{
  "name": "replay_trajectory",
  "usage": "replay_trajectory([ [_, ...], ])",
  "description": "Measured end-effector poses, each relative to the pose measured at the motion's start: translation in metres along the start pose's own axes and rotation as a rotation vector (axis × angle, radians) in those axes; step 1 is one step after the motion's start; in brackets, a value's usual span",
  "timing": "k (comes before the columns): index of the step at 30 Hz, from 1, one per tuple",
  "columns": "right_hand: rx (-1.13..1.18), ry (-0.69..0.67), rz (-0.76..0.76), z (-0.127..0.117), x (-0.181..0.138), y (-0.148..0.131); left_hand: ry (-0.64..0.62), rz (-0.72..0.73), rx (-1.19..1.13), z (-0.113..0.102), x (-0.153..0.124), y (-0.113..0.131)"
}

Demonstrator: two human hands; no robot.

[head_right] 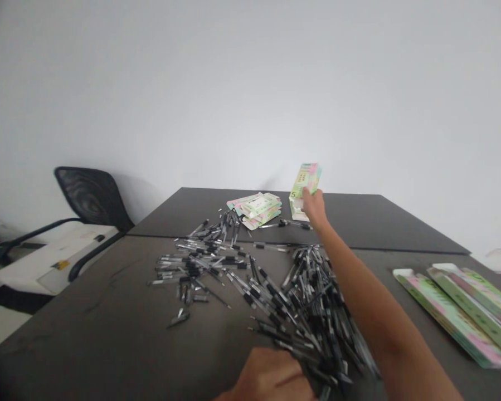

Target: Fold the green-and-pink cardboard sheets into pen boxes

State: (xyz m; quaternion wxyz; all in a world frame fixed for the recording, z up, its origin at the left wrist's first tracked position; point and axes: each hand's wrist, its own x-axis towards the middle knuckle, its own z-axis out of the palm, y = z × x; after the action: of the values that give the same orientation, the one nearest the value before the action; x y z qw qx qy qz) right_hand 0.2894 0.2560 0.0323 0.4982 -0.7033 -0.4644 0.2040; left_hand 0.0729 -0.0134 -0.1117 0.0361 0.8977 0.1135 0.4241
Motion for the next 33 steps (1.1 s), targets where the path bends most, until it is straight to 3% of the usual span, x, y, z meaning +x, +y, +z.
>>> replay_trajectory([
  [3,0.159,-0.227,-0.027,-0.024,-0.064,0.000,0.099,-0.414,-0.409,-0.037,0.015,-0.003],
  [5,0.218,-0.415,-0.034,-0.041,-0.113,0.003,0.301,-0.689,-0.683,-0.059,0.022,-0.014],
  [8,0.227,-0.723,-0.050,-0.062,-0.170,0.006,0.527,-0.874,-0.750,-0.075,0.028,-0.036],
  [10,0.173,-0.914,-0.126,-0.070,-0.191,0.005,0.654,-0.956,-0.818,-0.078,0.032,-0.050],
  [12,0.105,-0.989,-0.247,-0.075,-0.199,0.003,0.687,-1.014,-0.947,-0.083,0.038,-0.059],
  [16,0.020,-0.812,-0.511,-0.082,-0.199,0.006,0.581,-1.075,-1.207,-0.101,0.048,-0.067],
  [21,-0.034,-0.541,-0.768,-0.093,-0.201,0.023,0.328,-1.150,-1.583,-0.114,0.051,-0.070],
  [25,-0.139,-0.293,-1.119,-0.099,-0.205,0.028,0.268,-1.178,-1.450,-0.110,0.050,-0.065],
  [27,-0.227,-0.174,-1.243,-0.100,-0.208,0.026,0.141,-1.198,-1.415,-0.110,0.050,-0.059],
  [30,-0.312,-0.039,-1.324,-0.099,-0.214,0.021,-0.117,-1.191,-1.334,-0.116,0.052,-0.051],
  [33,-0.323,0.037,-1.360,-0.096,-0.222,0.020,-0.180,-1.125,-1.204,-0.117,0.053,-0.042],
])
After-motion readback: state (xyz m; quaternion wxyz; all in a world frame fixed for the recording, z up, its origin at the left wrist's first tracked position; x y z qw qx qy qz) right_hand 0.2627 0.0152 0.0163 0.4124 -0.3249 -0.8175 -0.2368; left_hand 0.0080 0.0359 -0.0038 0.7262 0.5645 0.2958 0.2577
